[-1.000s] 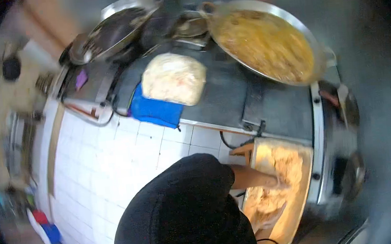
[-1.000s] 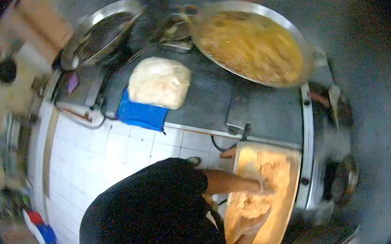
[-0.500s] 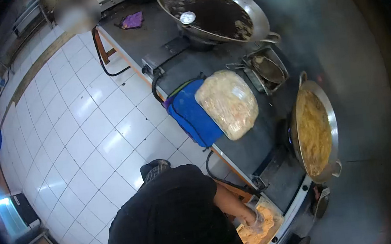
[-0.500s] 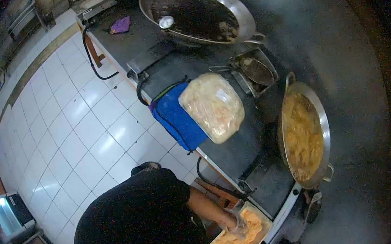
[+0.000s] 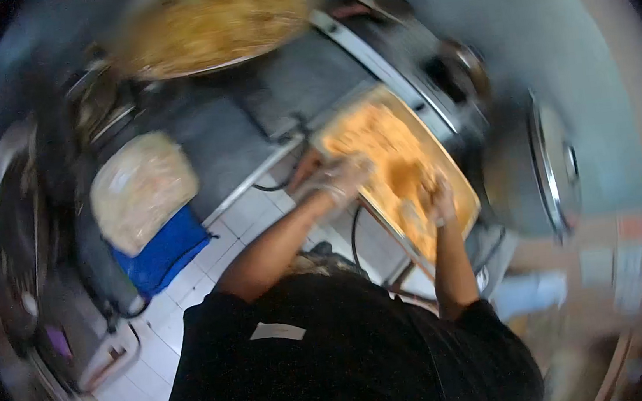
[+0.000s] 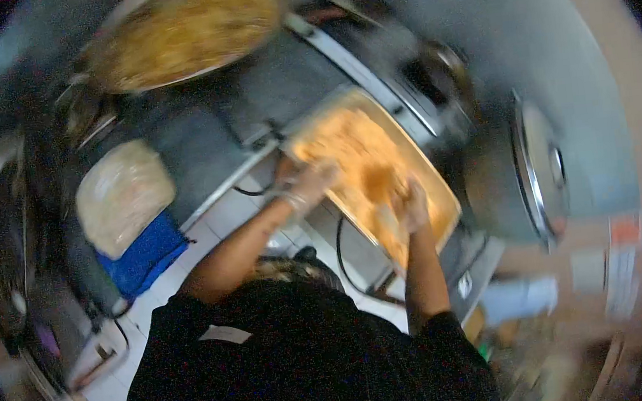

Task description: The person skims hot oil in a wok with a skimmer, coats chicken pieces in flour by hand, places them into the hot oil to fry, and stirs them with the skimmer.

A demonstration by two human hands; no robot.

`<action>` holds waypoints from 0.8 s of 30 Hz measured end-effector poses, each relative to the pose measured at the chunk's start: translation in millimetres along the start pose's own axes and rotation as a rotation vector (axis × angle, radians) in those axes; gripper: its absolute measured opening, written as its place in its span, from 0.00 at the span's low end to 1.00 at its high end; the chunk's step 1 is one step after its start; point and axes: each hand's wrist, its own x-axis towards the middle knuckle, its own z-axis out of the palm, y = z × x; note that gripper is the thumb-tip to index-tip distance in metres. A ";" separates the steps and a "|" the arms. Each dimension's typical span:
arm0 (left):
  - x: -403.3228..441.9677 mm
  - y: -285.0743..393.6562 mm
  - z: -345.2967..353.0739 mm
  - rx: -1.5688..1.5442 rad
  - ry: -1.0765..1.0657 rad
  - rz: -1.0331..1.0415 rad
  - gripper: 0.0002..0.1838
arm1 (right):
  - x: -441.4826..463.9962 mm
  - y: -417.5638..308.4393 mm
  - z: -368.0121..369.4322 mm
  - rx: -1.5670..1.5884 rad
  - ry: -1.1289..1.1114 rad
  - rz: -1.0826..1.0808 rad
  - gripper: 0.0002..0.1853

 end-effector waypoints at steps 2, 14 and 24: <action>39.5 18.0 22.3 0.164 0.026 0.041 0.23 | 5.8 -18.2 -14.2 0.148 0.041 0.070 0.21; 195.4 59.1 213.5 -0.706 -0.387 -0.405 0.27 | 50.7 -89.0 -128.8 0.300 0.007 0.111 0.36; 232.4 44.3 239.0 0.146 -0.231 -0.369 0.32 | 48.8 -103.9 -147.3 0.234 0.195 0.354 0.19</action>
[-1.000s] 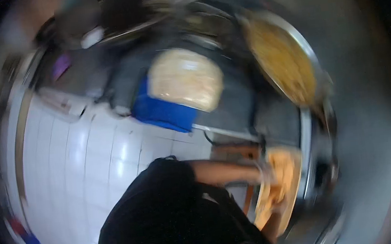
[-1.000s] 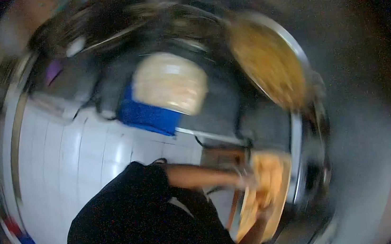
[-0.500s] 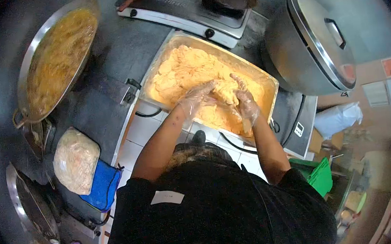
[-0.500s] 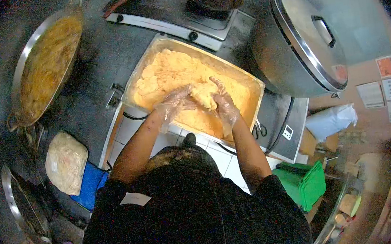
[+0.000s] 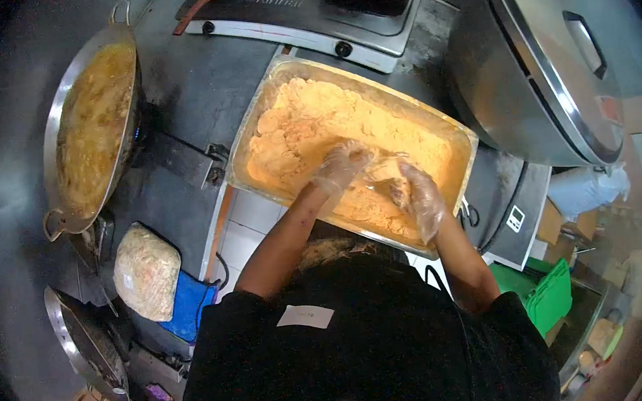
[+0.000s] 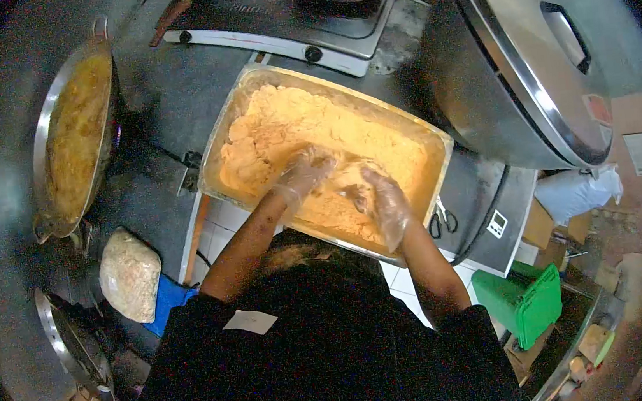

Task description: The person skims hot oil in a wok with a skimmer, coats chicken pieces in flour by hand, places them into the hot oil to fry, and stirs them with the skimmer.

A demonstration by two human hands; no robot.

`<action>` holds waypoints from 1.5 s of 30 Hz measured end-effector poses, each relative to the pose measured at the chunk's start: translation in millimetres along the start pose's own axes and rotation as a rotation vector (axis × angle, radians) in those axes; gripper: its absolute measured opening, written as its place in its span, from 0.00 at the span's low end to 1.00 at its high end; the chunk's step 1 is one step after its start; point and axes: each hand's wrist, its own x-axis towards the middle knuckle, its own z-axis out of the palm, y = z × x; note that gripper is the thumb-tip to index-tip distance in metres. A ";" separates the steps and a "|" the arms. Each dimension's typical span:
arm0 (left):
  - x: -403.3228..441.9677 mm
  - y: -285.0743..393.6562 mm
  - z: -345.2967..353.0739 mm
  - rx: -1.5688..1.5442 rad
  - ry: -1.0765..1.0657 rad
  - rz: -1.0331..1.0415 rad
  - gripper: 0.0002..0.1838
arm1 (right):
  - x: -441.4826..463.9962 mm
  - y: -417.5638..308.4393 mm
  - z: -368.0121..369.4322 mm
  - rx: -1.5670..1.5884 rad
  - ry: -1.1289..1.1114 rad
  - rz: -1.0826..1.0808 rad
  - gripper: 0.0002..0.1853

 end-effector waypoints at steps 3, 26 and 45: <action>13.0 -27.4 -53.9 0.557 0.322 0.214 0.34 | 2.4 9.5 -17.2 0.075 -0.083 -0.008 0.23; 41.8 36.0 -7.1 -0.662 -0.044 0.030 0.17 | 16.8 -10.6 20.9 0.634 -0.201 -0.495 0.29; 22.2 38.9 65.2 0.121 -0.610 -0.389 0.32 | -14.8 -26.0 -47.5 -0.380 0.397 -0.254 0.26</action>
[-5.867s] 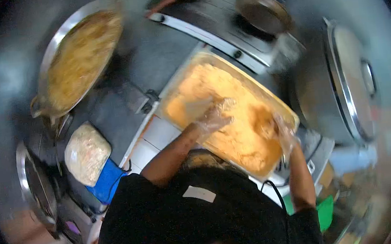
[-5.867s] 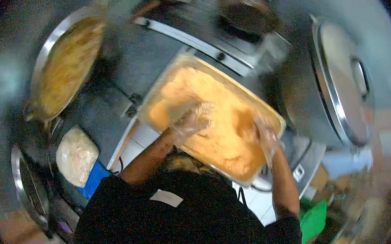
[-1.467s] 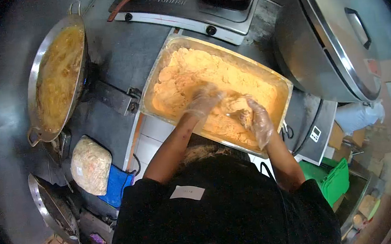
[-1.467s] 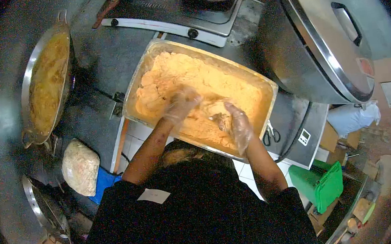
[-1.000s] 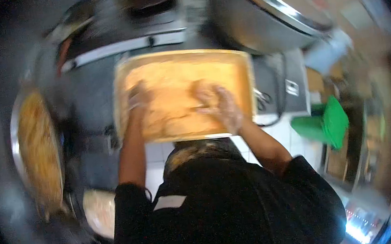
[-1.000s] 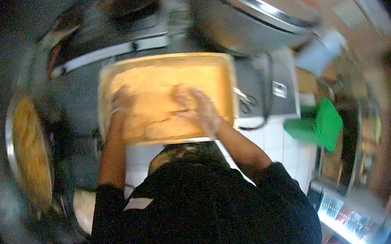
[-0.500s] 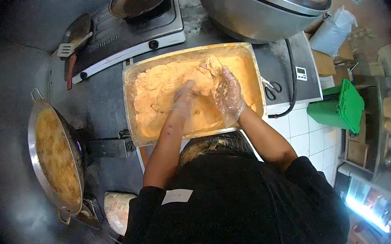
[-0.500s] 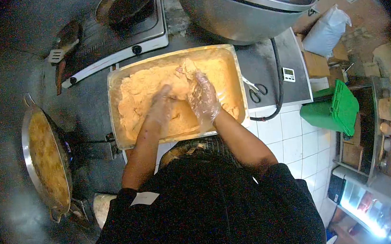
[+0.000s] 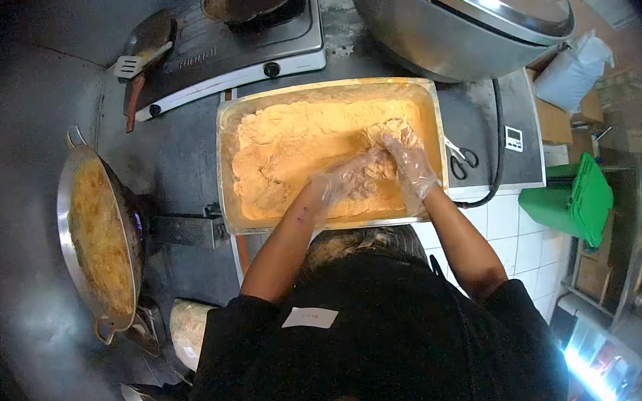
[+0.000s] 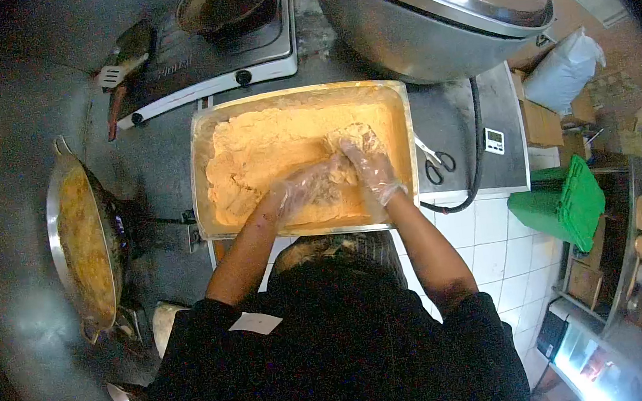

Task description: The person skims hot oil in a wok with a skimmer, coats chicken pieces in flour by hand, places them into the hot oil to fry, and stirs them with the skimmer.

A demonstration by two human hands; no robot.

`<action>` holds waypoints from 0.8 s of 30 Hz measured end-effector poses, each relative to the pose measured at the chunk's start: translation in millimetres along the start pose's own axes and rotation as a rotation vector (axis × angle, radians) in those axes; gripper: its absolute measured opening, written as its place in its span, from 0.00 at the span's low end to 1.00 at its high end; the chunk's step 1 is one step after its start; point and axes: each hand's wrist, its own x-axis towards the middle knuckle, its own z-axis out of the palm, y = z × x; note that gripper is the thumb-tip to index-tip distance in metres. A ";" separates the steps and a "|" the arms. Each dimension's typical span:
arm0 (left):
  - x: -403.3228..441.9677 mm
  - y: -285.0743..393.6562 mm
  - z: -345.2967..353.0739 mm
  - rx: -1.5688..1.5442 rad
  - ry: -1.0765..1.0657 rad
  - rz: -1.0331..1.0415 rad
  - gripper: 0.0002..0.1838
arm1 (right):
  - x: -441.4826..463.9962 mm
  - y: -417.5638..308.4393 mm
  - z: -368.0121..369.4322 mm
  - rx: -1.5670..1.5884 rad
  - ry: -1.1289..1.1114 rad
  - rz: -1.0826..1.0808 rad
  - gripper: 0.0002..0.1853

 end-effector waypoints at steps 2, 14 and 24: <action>-0.4 -3.6 -20.3 0.470 0.112 0.119 0.34 | 11.4 20.8 -7.3 0.135 -0.036 -0.057 0.28; -4.5 -8.2 -96.7 0.598 0.743 0.481 0.31 | 23.7 31.8 -14.8 0.499 -0.197 0.081 0.34; -14.7 28.9 2.5 -0.218 0.243 0.797 0.19 | 17.4 -36.0 -3.1 0.843 -0.410 0.015 0.31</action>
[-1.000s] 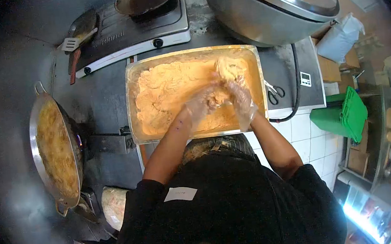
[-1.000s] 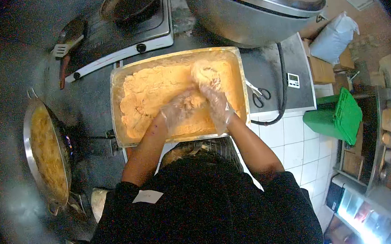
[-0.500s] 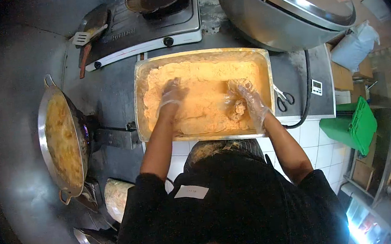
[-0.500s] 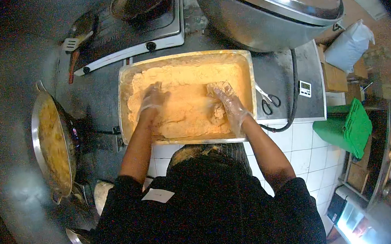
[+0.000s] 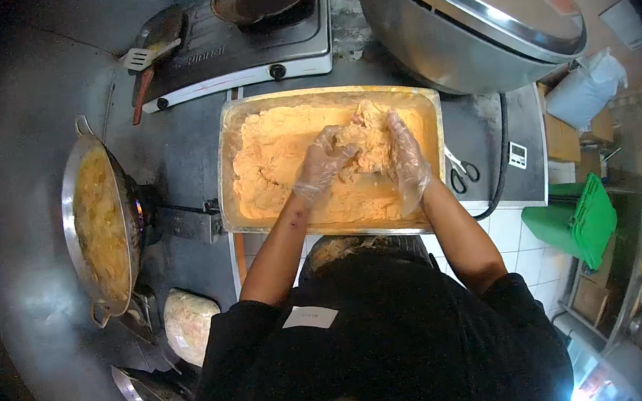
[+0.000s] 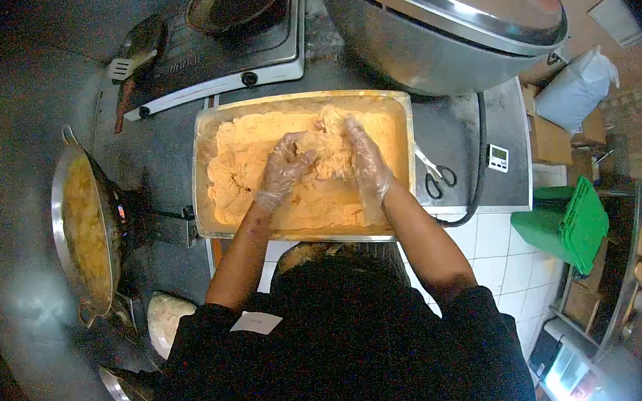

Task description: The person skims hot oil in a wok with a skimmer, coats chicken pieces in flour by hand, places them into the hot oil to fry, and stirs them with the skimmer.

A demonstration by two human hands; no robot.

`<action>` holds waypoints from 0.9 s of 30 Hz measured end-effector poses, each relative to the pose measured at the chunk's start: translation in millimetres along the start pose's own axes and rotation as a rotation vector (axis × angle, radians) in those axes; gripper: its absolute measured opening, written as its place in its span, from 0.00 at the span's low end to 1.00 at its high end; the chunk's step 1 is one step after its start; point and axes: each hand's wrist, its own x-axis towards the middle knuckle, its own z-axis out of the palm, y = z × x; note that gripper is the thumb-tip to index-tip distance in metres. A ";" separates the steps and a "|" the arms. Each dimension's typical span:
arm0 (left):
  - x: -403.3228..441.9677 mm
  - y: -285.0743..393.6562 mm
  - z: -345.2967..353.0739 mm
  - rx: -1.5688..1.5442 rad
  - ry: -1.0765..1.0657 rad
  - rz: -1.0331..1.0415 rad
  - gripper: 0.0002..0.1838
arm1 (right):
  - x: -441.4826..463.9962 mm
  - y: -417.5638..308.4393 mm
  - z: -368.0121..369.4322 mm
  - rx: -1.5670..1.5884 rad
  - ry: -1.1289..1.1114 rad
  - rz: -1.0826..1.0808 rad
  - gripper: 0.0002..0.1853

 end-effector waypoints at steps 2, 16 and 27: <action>-1.0 -6.4 2.7 -0.111 -0.015 -0.037 0.20 | -0.8 -1.7 -1.0 0.061 -0.042 0.019 0.31; -25.5 -21.6 -10.9 0.195 0.022 0.020 0.28 | 29.6 5.2 -38.8 -0.601 0.151 0.129 0.28; -260.8 -8.0 -148.0 0.250 0.494 0.076 0.24 | -58.3 22.8 115.3 -1.118 -0.076 0.488 0.28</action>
